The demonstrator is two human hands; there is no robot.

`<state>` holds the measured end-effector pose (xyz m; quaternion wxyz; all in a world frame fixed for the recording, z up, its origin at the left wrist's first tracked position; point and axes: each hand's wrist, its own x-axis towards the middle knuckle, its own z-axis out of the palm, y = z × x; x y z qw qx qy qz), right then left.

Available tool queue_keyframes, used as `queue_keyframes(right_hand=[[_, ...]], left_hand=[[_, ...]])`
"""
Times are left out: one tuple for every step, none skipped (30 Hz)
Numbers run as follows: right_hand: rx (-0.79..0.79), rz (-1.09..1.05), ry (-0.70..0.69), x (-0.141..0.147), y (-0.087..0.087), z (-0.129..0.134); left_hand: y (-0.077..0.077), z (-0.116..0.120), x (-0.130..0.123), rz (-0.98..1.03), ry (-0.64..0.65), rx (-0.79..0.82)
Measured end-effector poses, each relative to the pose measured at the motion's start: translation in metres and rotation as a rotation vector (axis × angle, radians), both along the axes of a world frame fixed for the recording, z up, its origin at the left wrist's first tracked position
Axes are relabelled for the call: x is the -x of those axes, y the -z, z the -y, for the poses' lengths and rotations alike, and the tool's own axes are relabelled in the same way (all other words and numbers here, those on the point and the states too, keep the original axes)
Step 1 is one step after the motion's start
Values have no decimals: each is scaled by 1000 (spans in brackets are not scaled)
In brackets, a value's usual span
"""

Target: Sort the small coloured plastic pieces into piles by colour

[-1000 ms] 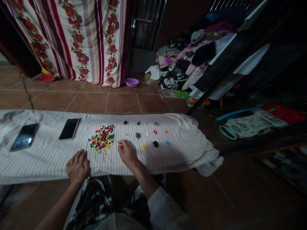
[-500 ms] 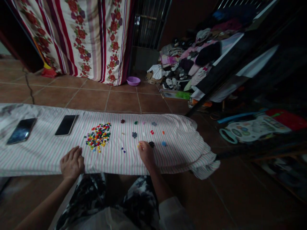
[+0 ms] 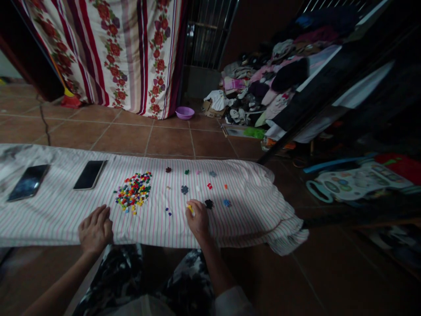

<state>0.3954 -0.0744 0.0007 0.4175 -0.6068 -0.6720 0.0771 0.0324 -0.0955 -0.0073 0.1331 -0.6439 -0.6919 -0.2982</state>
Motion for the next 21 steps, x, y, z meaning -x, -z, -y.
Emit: queue_keyframes(right_hand=[[0, -3, 10, 1, 1, -1], [1, -6, 21, 1, 1, -1], [2, -8, 28, 1, 2, -2], [0, -9, 32, 2, 3, -2], [-3, -9, 35, 2, 3, -3], [-8, -8, 35, 2, 3, -3], [-11, -5, 34, 2, 2, -2], [-10, 1, 28, 2, 1, -2], [-7, 10, 18, 2, 0, -1], [-3, 21, 7, 3, -1, -1], [2, 33, -5, 3, -2, 0], [6, 46, -16, 3, -3, 1], [10, 58, -23, 3, -4, 1], [13, 69, -27, 4, -4, 1], [15, 79, -27, 4, -4, 2], [18, 90, -28, 4, -4, 2], [19, 102, -31, 4, -4, 2], [18, 113, -33, 4, -4, 2], [14, 123, -35, 4, -4, 2], [9, 131, -38, 4, -3, 2], [4, 136, -42, 3, -3, 1]], left_hand=[[0, 0, 0, -8, 3, -5], [0, 0, 0, -14, 3, -9], [1, 0, 1, -18, 1, -10], [1, 0, 1, -19, -3, -10], [1, -1, 1, -19, -7, -8], [1, -1, 1, -18, -10, -6], [1, -1, 1, -16, -12, -5], [1, -1, 1, -17, -11, -4], [1, -1, 1, -19, -8, -1], [1, -1, 1, -24, -6, 1], [1, -1, 1, -28, -7, 1], [1, -1, 1, -32, -9, 1], [1, -1, 2, -33, -12, 1], [2, -1, 2, -32, -15, 1], [2, -1, 2, -28, -18, 2], [3, -1, 2, -22, -19, 4], [4, -1, 3, -15, -18, 9], [4, -1, 3, -7, -17, 15], [5, -1, 4, 1, -14, 23], [5, -1, 4, 6, -11, 32], [5, -1, 4, 10, -7, 38]])
